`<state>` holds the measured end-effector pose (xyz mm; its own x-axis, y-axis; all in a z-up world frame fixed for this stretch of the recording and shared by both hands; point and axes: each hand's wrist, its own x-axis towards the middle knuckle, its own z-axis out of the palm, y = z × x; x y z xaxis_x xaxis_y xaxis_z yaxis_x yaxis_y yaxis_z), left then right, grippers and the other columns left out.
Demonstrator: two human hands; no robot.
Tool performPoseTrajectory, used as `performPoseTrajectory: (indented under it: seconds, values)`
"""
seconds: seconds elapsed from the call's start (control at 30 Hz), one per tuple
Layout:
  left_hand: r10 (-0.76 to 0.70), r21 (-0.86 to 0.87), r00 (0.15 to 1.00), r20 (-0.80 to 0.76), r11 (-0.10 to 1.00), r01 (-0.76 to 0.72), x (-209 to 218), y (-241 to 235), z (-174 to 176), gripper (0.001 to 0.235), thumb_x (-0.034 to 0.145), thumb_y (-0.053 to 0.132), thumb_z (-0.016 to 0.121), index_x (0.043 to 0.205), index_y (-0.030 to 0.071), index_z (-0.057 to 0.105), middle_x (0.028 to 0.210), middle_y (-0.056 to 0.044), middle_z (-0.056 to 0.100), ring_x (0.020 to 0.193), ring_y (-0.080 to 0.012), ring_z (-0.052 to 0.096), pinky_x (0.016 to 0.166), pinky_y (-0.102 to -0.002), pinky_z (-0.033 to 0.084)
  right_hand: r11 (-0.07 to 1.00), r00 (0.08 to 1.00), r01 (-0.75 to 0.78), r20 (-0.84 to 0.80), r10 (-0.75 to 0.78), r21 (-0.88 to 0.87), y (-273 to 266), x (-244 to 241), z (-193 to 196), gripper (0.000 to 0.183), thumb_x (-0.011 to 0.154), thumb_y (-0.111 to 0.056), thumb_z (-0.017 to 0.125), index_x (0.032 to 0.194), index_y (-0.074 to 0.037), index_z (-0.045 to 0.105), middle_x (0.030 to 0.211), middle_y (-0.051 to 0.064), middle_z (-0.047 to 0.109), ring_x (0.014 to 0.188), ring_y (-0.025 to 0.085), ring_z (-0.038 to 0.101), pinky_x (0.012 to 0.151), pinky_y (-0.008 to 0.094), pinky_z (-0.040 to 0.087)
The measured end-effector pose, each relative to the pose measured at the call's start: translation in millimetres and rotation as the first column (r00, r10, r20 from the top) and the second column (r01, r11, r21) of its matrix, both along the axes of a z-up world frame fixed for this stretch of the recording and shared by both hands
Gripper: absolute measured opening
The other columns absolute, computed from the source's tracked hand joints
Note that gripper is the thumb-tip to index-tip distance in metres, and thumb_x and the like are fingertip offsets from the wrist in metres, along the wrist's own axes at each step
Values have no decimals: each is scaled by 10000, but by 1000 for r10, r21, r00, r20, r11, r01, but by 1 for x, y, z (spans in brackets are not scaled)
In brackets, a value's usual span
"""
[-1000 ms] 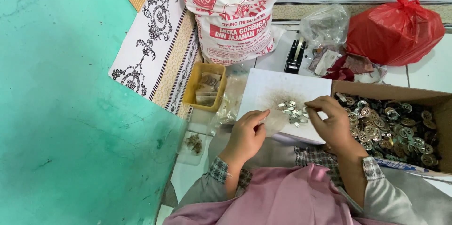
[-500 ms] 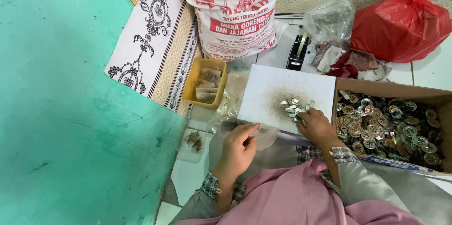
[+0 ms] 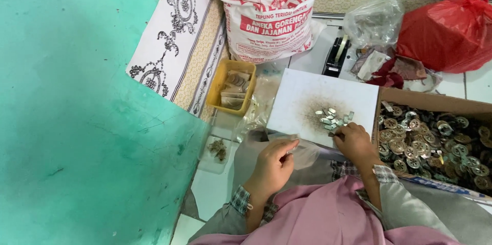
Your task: Sorting small metal components from a box and placing them into a plastic bag
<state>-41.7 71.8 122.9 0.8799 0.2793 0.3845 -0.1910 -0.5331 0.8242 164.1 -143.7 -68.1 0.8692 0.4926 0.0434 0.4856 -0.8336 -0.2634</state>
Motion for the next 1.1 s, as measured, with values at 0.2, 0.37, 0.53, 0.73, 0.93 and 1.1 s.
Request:
performPoseTrajectory:
  seconds: [0.2, 0.37, 0.53, 0.73, 0.93, 1.1]
  values:
    - [6, 27, 1000, 27, 1000, -7, -6, 0, -2, 401, 830, -99, 654, 1208, 9, 737, 1019, -178, 701, 941, -371, 733, 658, -345, 642, 865, 978, 98, -209, 8, 492, 4, -20, 33, 135, 915, -135, 739, 1038, -114, 790, 915, 81, 740, 932, 290, 726, 806, 426, 602]
    - [-20, 7, 1000, -6, 1000, 20, -1, -11, 3, 392, 819, -97, 633, 1196, -21, 706, 1073, -174, 710, 828, -291, 684, 637, -317, 577, 692, 946, -300, 113, 303, 657, 14, -68, 160, 160, 802, -2, 780, 932, -90, 752, 883, 46, 732, 801, 182, 689, 717, 306, 571]
    - [-60, 11, 998, 13, 998, 59, 4, -27, 7, 385, 789, -90, 609, 1154, -11, 701, 1047, -134, 724, 768, -244, 658, 663, -310, 539, 787, 766, -605, 359, 533, 121, 19, -97, 221, 200, 794, -168, 715, 991, -132, 708, 972, 6, 679, 859, 211, 635, 789, 353, 522]
    - [-98, 43, 995, 12, 994, 97, 4, -33, 4, 391, 772, -91, 610, 1147, -7, 682, 1103, -138, 719, 908, -269, 702, 764, -316, 572, 795, 803, -585, 249, 541, 160, 19, -94, 214, 164, 811, -241, 703, 961, -175, 703, 988, -8, 635, 945, 214, 590, 884, 372, 479]
    - [15, -6, 1000, -10, 1000, -15, -3, -18, 9, 406, 846, -72, 645, 1224, 48, 733, 1059, -179, 718, 993, -383, 732, 775, -393, 644, 675, 956, -285, 146, 256, 681, -4, -30, 138, 129, 835, -53, 798, 940, -128, 796, 908, 61, 719, 779, 250, 678, 721, 382, 551]
    - [14, -1, 993, 115, 1000, -14, -10, -12, 19, 401, 858, -113, 622, 1227, 3, 731, 1036, -197, 703, 901, -367, 736, 644, -362, 643, 946, 987, 71, -162, -20, 315, -34, 23, 12, 184, 933, -241, 722, 1076, -154, 801, 946, 71, 734, 839, 247, 703, 692, 373, 592]
